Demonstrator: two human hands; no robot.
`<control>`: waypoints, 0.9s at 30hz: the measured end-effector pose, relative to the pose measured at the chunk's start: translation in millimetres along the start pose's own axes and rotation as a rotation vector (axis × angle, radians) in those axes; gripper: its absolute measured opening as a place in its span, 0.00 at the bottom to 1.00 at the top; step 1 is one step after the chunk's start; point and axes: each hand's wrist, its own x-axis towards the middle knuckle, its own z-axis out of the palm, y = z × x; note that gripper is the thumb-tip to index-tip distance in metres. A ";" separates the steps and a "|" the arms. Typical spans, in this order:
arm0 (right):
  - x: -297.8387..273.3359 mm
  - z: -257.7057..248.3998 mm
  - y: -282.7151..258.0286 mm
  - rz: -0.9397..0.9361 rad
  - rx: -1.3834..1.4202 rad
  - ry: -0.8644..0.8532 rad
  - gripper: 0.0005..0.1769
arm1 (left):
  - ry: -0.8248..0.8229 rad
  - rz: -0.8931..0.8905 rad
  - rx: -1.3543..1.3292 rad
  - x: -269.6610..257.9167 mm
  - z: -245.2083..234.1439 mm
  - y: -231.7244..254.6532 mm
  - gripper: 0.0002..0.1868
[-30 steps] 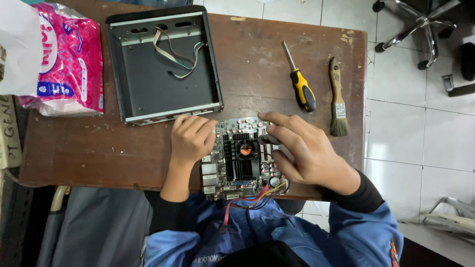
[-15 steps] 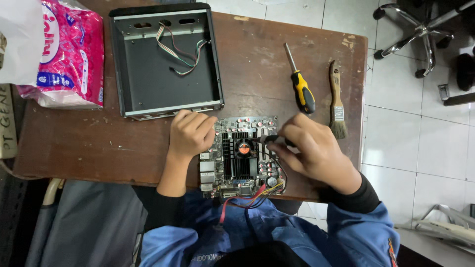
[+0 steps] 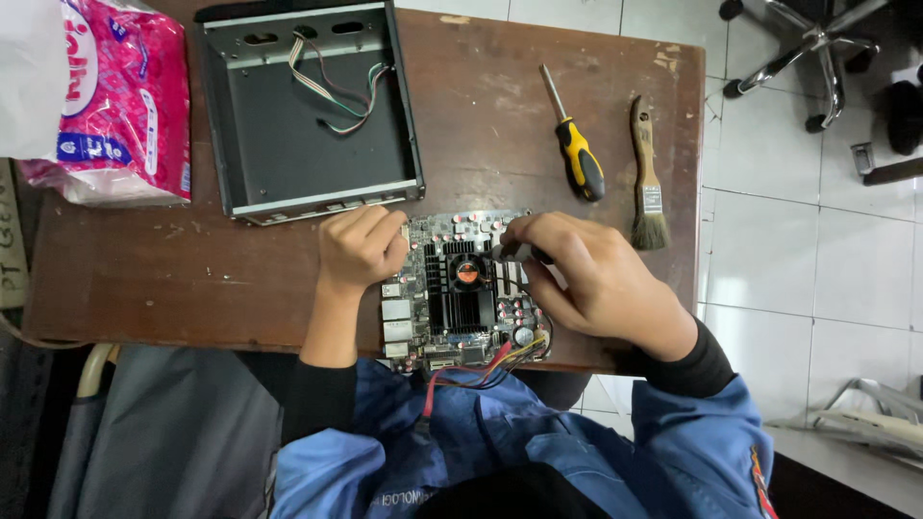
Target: The person uses a screwdriver to tighten screws on a motherboard placed on a wooden table. The person repeatedly adjusts the screwdriver and screws on the board, then lifts the motherboard at the end.
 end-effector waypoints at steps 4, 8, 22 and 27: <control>-4.7 -2.7 4.0 0.000 -0.058 -0.009 0.10 | 0.023 -0.023 0.012 0.2 1.6 0.3 0.06; -13.7 8.2 19.3 -0.031 -0.152 0.063 0.12 | 0.028 -0.004 0.038 -4.8 4.5 -2.6 0.06; -0.1 1.1 3.6 -0.004 -0.006 -0.021 0.15 | 0.044 0.004 0.035 -4.1 5.2 -1.9 0.05; 1.3 -1.2 4.6 0.026 0.015 -0.031 0.16 | 0.037 -0.007 0.025 -3.5 4.7 -1.9 0.05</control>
